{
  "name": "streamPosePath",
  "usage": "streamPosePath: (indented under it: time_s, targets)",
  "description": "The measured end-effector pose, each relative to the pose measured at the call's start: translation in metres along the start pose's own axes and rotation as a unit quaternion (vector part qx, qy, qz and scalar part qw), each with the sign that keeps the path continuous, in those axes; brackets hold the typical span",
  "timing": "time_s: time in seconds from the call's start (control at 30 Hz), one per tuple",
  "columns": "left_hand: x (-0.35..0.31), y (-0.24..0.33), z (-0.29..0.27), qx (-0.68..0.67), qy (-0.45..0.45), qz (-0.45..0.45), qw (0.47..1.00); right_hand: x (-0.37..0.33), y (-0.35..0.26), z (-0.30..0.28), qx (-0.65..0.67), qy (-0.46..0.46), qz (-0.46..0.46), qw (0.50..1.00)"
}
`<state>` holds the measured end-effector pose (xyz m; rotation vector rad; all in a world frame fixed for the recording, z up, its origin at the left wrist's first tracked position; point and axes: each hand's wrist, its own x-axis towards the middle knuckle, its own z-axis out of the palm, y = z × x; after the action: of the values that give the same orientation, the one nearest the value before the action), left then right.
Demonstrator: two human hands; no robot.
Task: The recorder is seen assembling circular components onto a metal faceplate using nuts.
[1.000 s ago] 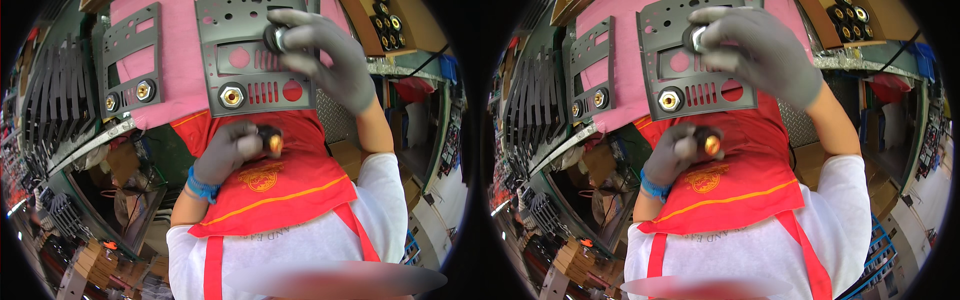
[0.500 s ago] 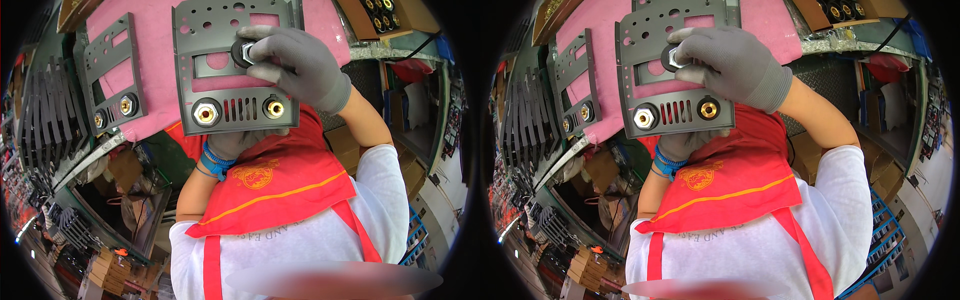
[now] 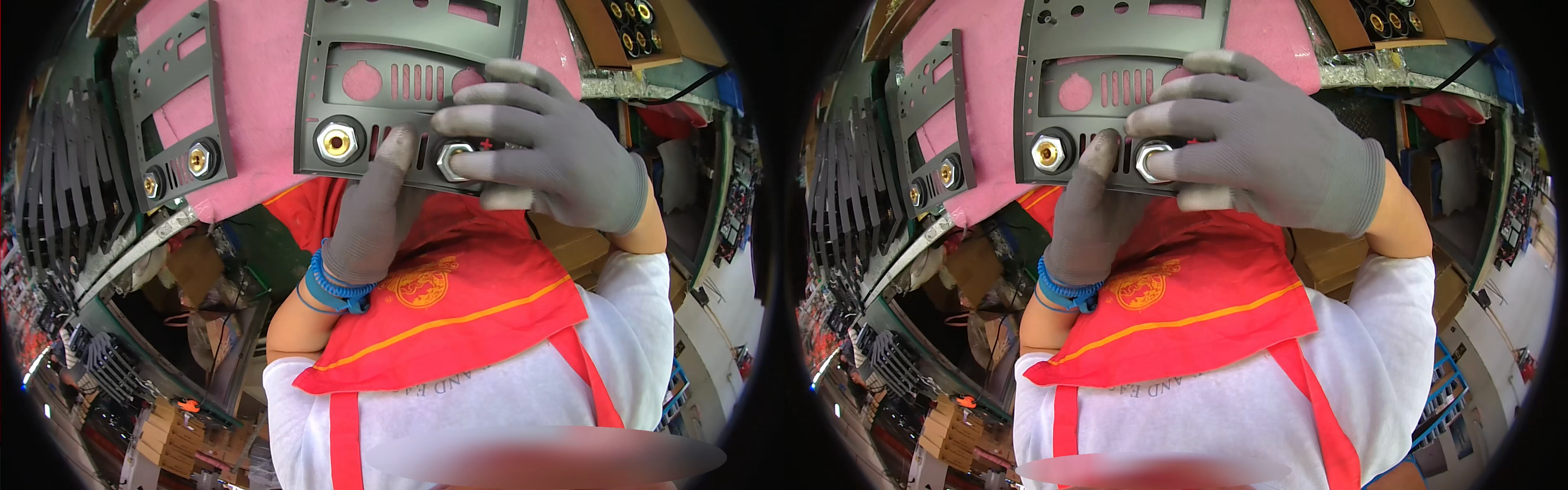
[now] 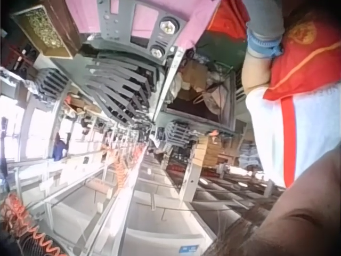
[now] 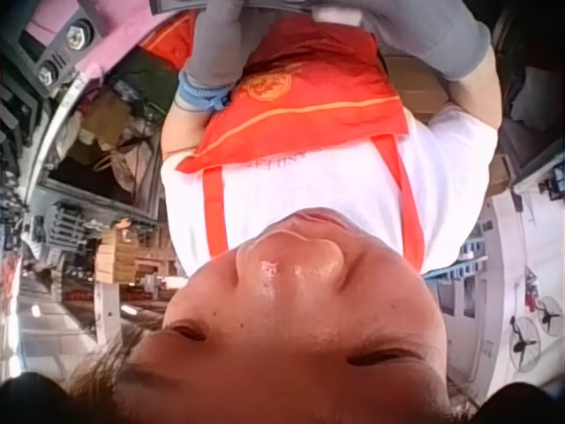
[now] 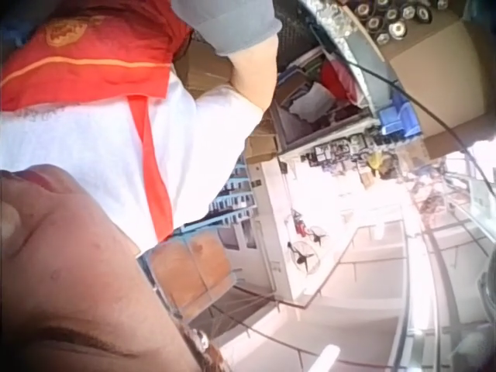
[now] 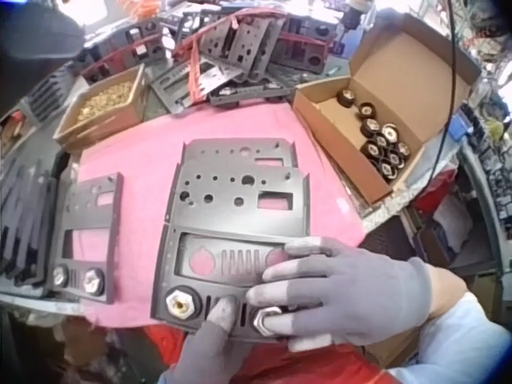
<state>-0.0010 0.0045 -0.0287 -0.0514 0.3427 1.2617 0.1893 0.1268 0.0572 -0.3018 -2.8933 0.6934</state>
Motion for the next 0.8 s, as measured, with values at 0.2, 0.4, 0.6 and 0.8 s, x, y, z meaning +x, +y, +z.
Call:
streamPosePath:
  time_s: [0.2,0.4,0.6,0.8]
  targets:
    - [-0.010,-0.004,0.007,0.726,0.030,0.143,0.672,-0.005,-0.010,0.010,-0.124,0.058,-0.008,0.991]
    - [0.002,-0.008,0.035,0.191,0.178,-0.019,0.965,-0.004,-0.009,0.009,-0.121,0.066,-0.019,0.990]
    - [0.002,-0.005,0.042,0.155,0.188,-0.007,0.970,-0.004,-0.017,0.017,-0.192,0.094,-0.005,0.977]
    - [-0.003,-0.010,0.025,0.343,0.075,0.062,0.934,0.006,-0.009,0.018,-0.185,0.070,0.008,0.980]
